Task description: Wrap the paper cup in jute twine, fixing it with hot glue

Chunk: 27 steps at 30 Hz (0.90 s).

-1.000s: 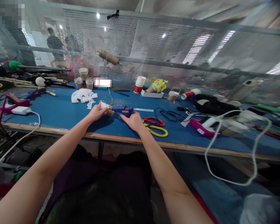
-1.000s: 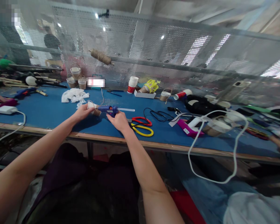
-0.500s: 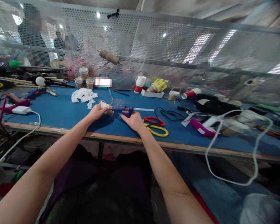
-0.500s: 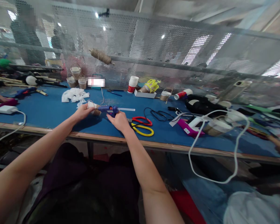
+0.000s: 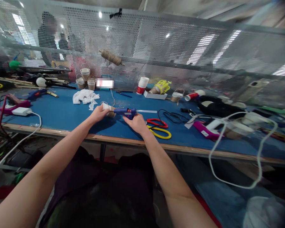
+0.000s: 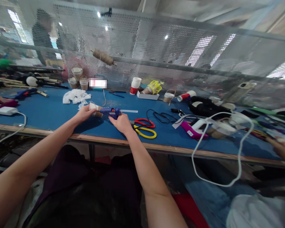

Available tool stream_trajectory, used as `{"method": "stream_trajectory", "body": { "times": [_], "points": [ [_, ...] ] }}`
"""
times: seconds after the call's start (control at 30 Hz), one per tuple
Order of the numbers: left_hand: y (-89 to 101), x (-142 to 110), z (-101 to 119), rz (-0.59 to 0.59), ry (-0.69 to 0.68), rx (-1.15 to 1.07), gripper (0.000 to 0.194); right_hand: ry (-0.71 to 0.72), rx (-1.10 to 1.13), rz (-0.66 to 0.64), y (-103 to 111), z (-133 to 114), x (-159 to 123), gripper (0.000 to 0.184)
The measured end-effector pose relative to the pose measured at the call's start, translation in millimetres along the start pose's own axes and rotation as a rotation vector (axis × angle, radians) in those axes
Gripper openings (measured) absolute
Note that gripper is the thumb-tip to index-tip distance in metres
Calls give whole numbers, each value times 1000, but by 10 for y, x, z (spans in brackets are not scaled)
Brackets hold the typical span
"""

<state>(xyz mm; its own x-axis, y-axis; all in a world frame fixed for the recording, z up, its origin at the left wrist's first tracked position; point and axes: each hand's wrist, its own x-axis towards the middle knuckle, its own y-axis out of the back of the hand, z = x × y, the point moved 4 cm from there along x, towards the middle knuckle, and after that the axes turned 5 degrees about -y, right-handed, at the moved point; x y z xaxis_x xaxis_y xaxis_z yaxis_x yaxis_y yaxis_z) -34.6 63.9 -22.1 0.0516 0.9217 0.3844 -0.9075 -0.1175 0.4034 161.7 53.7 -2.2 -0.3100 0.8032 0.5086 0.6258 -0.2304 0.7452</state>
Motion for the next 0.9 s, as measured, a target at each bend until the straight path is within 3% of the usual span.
{"method": "stream_trajectory", "body": {
  "times": [0.47,0.9],
  "points": [
    [8,0,23,35,-6,98,28,-4,31,1,5,25,3,25],
    [-7,2,-7,-28,16,132,26,5,7,2,-29,10,2,26]
  ]
}}
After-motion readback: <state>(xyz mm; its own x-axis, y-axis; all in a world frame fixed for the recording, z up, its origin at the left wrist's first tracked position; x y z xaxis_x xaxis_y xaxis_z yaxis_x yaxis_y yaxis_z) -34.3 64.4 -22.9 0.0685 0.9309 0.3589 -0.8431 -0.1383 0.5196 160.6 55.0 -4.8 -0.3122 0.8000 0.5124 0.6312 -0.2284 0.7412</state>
